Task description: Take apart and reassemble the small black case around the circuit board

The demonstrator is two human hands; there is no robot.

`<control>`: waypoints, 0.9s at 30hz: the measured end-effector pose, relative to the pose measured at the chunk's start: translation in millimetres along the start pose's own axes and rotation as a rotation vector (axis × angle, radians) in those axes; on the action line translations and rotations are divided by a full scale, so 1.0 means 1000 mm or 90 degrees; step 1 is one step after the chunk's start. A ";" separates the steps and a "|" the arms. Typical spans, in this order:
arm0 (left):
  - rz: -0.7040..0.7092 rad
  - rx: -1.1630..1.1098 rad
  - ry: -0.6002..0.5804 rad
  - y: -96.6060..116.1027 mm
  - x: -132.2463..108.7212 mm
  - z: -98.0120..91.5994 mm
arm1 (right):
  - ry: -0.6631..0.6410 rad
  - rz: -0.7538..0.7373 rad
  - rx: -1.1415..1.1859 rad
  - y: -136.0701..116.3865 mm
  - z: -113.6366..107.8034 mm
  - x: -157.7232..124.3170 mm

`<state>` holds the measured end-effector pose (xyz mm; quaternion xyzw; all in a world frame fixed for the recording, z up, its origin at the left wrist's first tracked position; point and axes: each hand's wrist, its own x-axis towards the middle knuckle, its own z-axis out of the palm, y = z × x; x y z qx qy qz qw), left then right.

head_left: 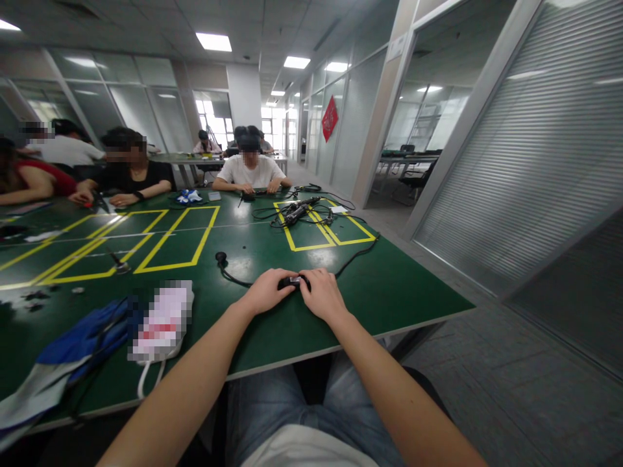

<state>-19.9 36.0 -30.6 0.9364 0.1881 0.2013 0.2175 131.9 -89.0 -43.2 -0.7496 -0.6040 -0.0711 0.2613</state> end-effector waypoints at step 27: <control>0.016 0.002 0.009 -0.004 0.000 0.002 | -0.010 0.002 -0.007 0.002 0.002 0.001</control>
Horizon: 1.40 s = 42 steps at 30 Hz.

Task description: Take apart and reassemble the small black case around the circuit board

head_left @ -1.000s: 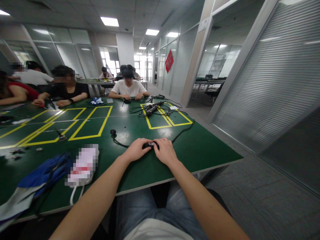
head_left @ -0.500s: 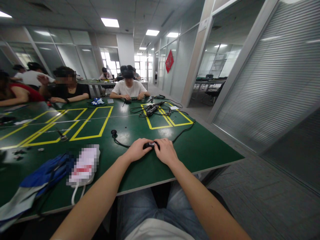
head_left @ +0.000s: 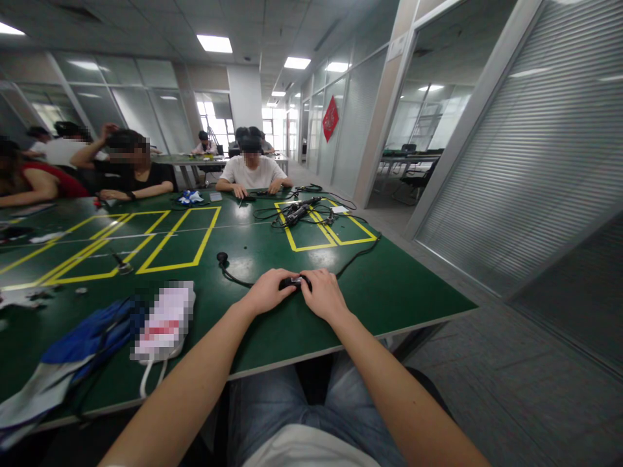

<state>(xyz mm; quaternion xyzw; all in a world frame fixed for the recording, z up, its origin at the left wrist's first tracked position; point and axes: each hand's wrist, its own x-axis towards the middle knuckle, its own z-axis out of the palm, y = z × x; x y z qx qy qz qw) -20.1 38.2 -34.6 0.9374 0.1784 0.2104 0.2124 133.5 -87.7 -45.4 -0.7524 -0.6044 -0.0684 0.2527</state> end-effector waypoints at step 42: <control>0.030 0.003 0.009 -0.002 0.000 0.000 | -0.004 -0.022 -0.006 -0.006 -0.004 -0.004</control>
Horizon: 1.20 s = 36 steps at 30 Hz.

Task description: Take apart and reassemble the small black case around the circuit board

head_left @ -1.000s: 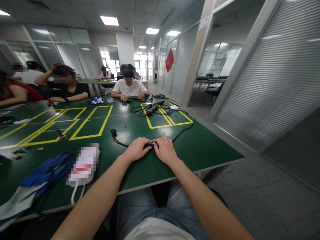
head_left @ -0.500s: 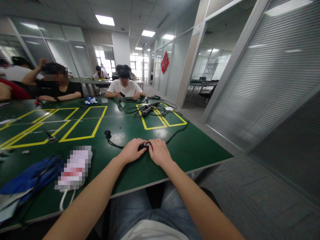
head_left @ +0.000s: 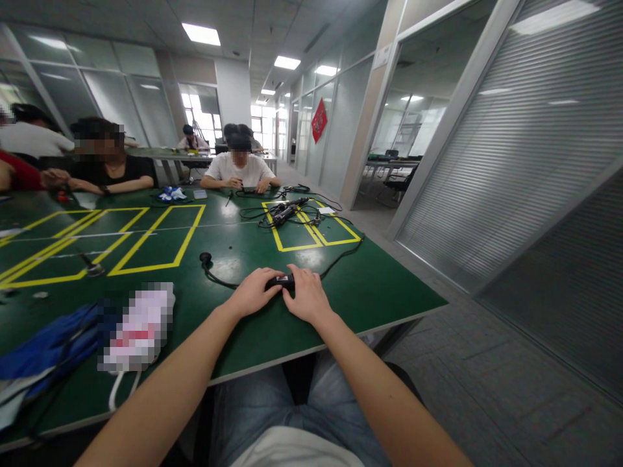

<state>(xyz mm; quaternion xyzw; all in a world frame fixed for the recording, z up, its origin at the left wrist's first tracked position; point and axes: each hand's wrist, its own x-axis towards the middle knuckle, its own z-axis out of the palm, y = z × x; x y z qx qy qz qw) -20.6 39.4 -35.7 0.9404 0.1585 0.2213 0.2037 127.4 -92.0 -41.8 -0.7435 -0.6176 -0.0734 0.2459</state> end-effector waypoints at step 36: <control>-0.196 0.207 0.026 0.009 0.004 -0.020 | 0.006 0.014 0.032 0.008 0.004 0.003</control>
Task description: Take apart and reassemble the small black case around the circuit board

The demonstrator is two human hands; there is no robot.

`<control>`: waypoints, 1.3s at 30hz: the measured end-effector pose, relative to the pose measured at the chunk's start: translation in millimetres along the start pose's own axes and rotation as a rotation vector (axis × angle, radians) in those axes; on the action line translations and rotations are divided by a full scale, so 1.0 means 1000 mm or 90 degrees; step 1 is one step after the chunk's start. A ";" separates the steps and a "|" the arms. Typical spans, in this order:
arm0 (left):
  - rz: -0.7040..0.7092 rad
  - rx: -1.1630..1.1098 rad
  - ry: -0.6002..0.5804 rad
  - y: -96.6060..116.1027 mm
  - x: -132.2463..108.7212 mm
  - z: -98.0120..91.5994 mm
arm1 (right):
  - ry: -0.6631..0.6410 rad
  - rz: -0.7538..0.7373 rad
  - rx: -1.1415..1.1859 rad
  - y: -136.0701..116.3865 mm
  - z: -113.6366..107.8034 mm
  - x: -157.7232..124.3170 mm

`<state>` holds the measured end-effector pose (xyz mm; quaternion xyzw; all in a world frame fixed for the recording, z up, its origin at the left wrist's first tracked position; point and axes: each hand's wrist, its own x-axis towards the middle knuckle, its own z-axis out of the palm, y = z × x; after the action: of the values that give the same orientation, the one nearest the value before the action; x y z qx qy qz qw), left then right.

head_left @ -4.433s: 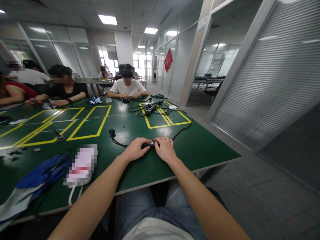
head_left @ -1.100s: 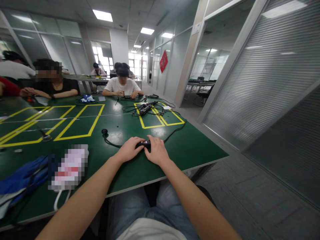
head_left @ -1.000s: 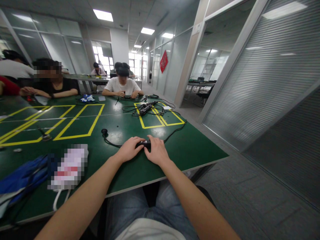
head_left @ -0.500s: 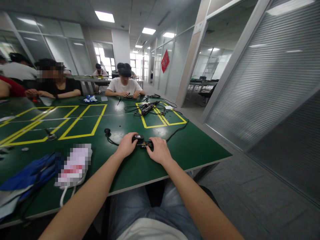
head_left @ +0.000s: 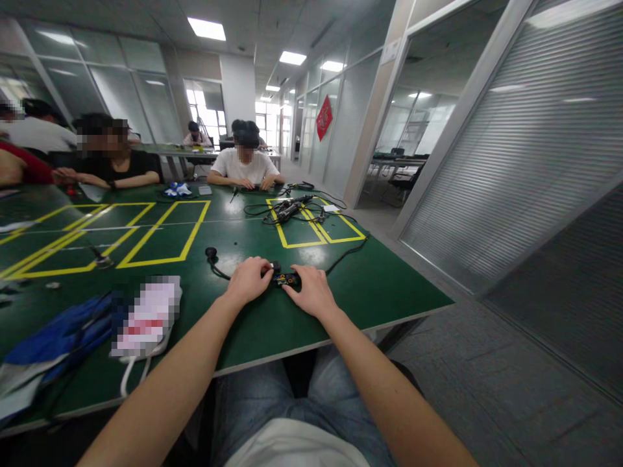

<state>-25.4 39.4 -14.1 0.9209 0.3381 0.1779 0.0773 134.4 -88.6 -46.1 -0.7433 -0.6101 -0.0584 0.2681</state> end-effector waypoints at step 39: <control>0.071 -0.048 0.032 0.002 -0.006 -0.008 | -0.030 0.049 0.164 0.009 0.004 0.005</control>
<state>-31.4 34.0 -7.7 0.9299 0.2813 0.2179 0.0935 143.2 -83.8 -50.5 -0.7271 -0.5893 0.0479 0.3490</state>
